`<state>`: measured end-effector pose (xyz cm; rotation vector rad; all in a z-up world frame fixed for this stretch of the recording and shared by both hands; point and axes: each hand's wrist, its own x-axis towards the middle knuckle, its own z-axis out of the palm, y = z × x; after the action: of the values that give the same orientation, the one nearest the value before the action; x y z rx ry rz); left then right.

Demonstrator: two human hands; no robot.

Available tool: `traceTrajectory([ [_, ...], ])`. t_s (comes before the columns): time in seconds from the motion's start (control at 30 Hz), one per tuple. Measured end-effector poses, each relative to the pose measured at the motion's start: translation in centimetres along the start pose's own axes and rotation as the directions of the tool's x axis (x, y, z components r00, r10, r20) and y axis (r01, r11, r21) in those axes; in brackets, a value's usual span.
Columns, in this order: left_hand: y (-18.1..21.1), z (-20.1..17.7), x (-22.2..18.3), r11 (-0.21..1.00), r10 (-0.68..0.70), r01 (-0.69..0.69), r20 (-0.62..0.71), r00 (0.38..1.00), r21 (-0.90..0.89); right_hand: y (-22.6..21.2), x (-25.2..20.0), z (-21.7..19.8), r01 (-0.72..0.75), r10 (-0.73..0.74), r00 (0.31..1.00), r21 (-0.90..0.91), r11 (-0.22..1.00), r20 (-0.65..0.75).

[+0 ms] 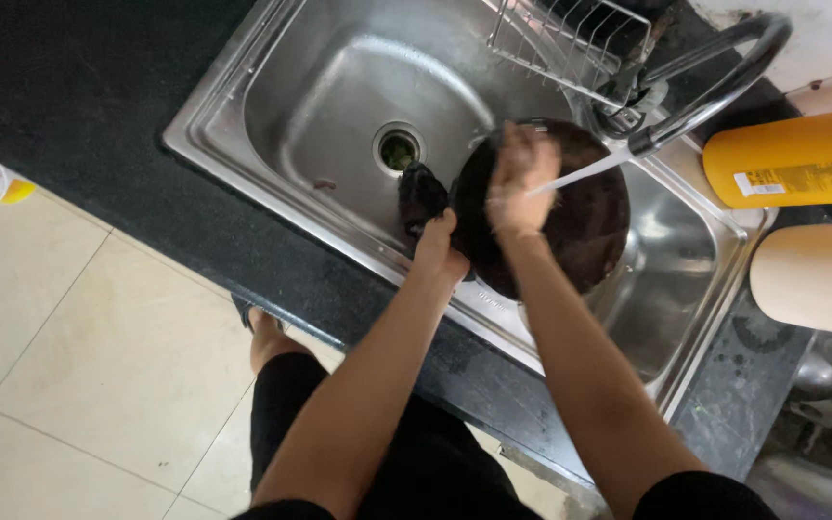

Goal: The person washes a large pot, its lid, a large knife, and a small round wooden board in a kitchen sink, then puts the pot in a cupboard and places a large metal bowl on a counter.

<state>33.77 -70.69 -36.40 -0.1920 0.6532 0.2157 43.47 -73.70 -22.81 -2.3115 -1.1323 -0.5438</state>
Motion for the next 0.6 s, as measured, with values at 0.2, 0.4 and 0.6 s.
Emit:
traceTrajectory([
  [0.2, 0.1, 0.4, -0.3, 0.982, 0.182, -0.182, 0.005, 0.983, 0.049, 8.6, -3.4, -7.1, -0.359, 0.358, 0.933, -0.060, 0.931, -0.034],
  [0.4, -0.5, -0.6, 1.1, 0.958, 0.240, -0.218, -0.108, 0.965, 0.187, -1.6, -9.2, -6.8, -0.345, 0.345, 0.938, -0.044, 0.938, 0.009],
  [0.6, -1.3, -1.6, 1.0, 0.975, 0.215, -0.219, 0.086, 0.973, 0.033, 2.5, 0.2, -1.2, 0.078, -0.081, 0.993, -0.028, 0.997, -0.092],
])
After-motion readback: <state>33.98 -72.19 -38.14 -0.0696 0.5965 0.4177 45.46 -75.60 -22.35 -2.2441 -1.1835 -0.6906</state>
